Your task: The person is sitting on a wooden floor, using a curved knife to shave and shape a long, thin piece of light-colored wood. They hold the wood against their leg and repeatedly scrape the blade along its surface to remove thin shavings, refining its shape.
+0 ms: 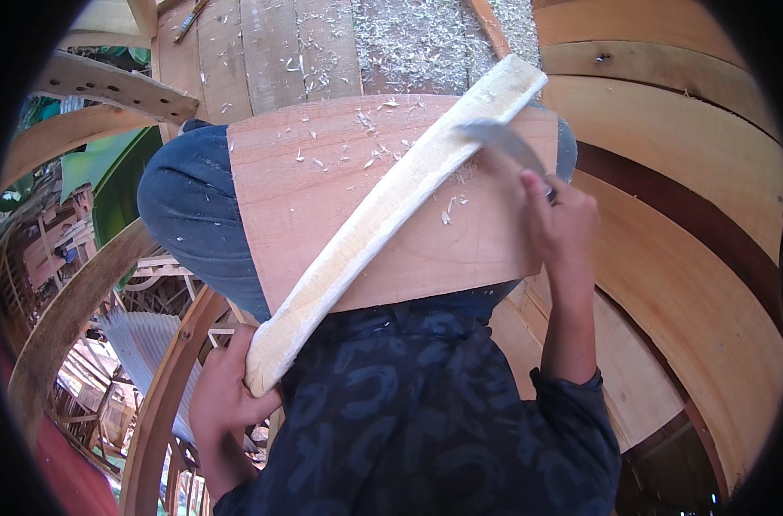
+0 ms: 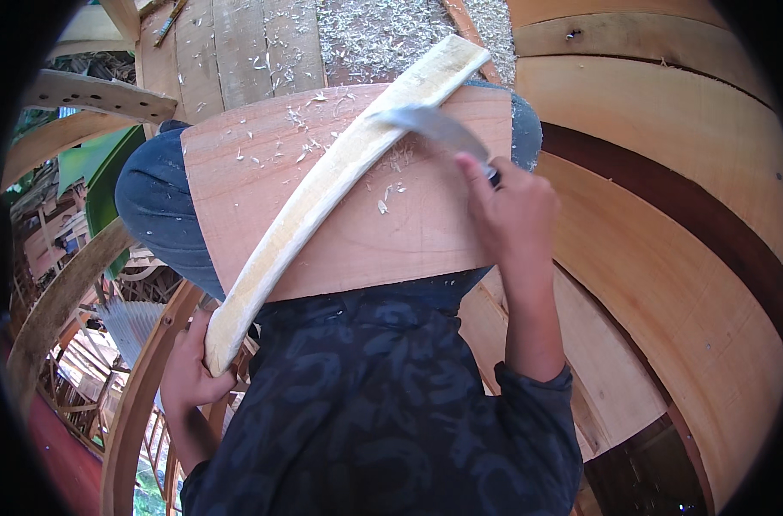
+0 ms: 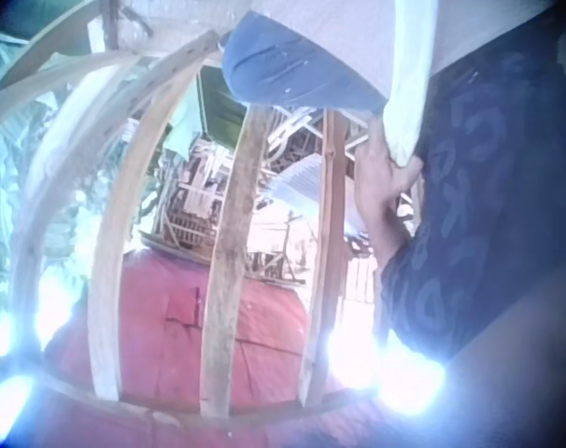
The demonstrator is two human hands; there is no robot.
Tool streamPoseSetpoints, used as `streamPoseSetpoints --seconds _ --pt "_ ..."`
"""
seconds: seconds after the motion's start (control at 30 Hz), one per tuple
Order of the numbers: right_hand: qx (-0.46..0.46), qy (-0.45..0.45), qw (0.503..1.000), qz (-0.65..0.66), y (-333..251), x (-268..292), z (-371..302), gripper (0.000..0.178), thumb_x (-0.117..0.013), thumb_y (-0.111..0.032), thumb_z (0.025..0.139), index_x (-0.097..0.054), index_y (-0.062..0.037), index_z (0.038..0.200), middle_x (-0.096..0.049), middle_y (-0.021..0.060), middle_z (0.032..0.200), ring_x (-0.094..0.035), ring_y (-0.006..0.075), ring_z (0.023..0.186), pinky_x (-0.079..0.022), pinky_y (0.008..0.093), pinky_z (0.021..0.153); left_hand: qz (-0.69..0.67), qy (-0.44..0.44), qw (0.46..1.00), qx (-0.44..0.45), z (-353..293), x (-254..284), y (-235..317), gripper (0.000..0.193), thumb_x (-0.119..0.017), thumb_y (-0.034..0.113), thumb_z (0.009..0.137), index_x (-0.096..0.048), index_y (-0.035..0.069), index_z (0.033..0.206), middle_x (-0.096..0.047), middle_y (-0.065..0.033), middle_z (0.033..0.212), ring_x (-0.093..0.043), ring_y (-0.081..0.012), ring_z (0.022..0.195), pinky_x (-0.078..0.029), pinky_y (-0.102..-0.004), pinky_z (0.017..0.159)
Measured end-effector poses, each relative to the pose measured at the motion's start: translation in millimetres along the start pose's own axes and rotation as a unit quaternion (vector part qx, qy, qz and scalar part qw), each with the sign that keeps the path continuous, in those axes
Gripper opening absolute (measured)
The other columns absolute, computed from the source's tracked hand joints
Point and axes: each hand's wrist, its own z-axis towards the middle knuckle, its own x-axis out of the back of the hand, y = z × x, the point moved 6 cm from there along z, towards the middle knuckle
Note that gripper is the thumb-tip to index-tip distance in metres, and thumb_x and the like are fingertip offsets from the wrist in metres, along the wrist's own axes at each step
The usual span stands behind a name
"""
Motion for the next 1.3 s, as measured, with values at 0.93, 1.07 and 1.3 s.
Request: streamPoseSetpoints --seconds 0.93,1.07,1.3 --pt "0.107 -0.042 0.993 -0.004 -33.4 9.8 -12.1 0.059 -0.061 -0.060 0.083 -0.065 -0.0039 0.065 -0.054 0.0149 0.051 -0.060 0.0335 0.052 -0.044 0.0389 0.048 -0.057 -0.047 0.997 -0.016 13.5 -17.4 -6.4 0.051 -0.064 0.015 0.059 -0.052 0.003 0.107 -0.061 -0.0184 0.075 -0.065 -0.0388 0.075 -0.050 -0.0361 0.069" --pt "0.086 -0.040 0.995 -0.020 -29.3 -2.9 -5.3 0.060 -0.061 -0.063 0.081 -0.066 -0.0051 0.065 -0.055 0.0144 0.051 -0.060 0.0334 0.052 -0.045 0.0396 0.047 -0.082 -0.041 0.996 -0.014 10.3 -20.3 -6.4 0.052 -0.064 0.016 0.058 -0.052 0.003 0.107 -0.060 -0.0196 0.075 -0.064 -0.0400 0.074 -0.050 -0.0373 0.068" --pt "-0.173 0.057 0.983 -0.019 83.4 28.4 37.8 0.065 -0.053 -0.059 0.090 -0.064 0.0020 0.071 -0.053 0.0205 0.055 -0.055 0.0333 0.052 -0.041 0.0364 0.049 -0.100 -0.044 0.994 0.031 0.9 -14.3 -18.3 0.048 -0.064 0.015 0.057 -0.054 0.003 0.102 -0.062 -0.0184 0.074 -0.066 -0.0368 0.068 -0.051 -0.0360 0.065"
